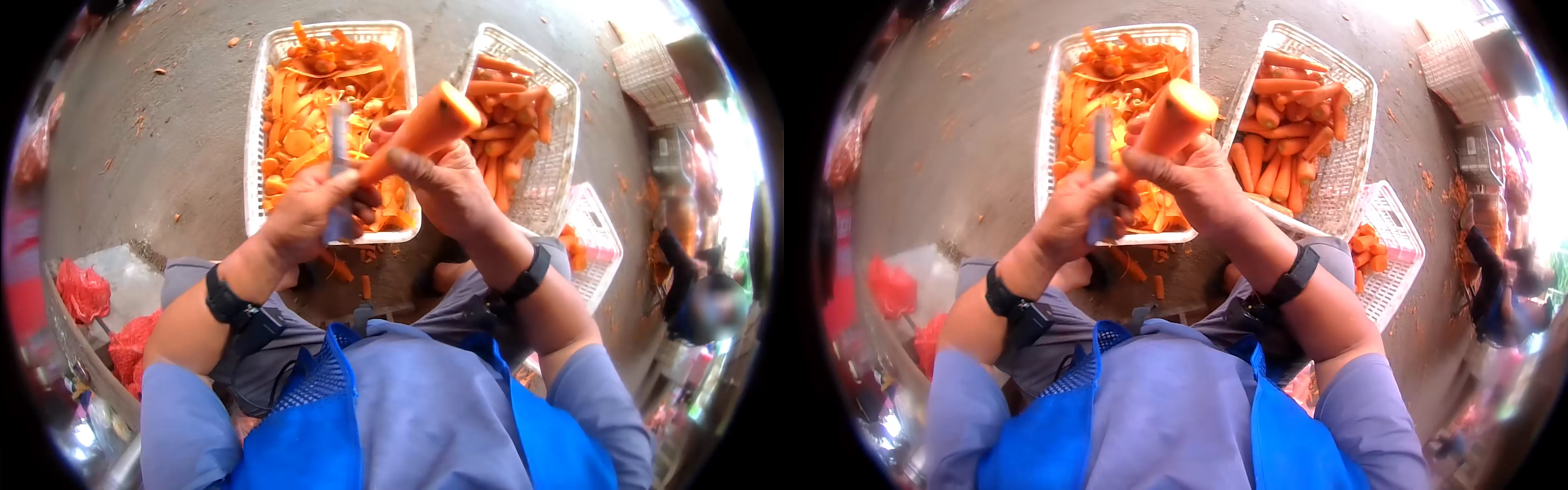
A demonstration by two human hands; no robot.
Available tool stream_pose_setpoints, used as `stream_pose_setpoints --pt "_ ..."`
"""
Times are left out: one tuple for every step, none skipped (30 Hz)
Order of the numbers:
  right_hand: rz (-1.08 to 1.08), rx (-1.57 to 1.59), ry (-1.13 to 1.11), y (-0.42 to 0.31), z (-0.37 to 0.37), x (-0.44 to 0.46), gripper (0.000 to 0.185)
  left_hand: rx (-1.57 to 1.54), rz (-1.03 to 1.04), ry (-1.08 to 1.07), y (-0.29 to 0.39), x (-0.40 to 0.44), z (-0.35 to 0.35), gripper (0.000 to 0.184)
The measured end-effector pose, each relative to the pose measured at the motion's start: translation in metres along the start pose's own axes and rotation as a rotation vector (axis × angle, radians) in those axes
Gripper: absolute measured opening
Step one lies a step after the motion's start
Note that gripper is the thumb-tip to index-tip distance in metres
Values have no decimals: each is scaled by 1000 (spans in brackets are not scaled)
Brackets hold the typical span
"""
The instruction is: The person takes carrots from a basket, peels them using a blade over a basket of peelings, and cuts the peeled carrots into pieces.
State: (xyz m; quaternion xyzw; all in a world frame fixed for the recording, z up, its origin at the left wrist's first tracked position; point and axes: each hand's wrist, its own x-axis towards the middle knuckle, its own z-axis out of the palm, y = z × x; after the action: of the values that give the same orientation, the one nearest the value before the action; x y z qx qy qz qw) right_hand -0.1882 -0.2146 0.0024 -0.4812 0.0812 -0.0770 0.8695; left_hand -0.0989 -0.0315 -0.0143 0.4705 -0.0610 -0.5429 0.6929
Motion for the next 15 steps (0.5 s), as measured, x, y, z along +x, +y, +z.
stream_pose_setpoints --pt "2 -122 -6 -7 0 0 48 -24 72 55 4 0 -6 27" --pt "13 -102 10 -8 0 -2 52 -47 121 98 9 0 -11 25" --pt "25 -82 23 -9 -1 -2 55 -70 172 143 19 1 -15 22" --pt "83 -23 29 -15 -5 -1 60 -31 219 176 26 2 -22 21" --pt "153 57 34 -22 -7 0 55 4 270 207 32 3 -27 22" --pt "211 2 24 -28 -10 1 50 82 298 223 39 2 -31 22" --pt "271 -52 15 -32 -13 4 45 159 323 240 46 1 -34 21" --pt "283 -282 -9 -27 -18 5 36 294 337 240 50 -1 -32 21" --pt "317 -580 -47 -24 -18 5 43 429 351 236 54 -1 -26 20" --pt "286 -924 -141 -20 -16 6 41 566 365 226 55 1 -21 20" --pt "247 -1265 -235 -16 -13 6 40 610 372 230 54 2 -19 20" --pt "279 -1100 -231 -7 -13 3 39 654 376 229 52 4 -16 21" --pt "214 -1065 -212 -4 -12 -1 37 696 379 225 51 5 -14 22" --pt "273 -1018 -185 -5 -11 -2 37 765 427 257 50 6 -13 20" --pt "326 -972 -160 -7 -10 -1 37 836 480 293 51 5 -13 18"
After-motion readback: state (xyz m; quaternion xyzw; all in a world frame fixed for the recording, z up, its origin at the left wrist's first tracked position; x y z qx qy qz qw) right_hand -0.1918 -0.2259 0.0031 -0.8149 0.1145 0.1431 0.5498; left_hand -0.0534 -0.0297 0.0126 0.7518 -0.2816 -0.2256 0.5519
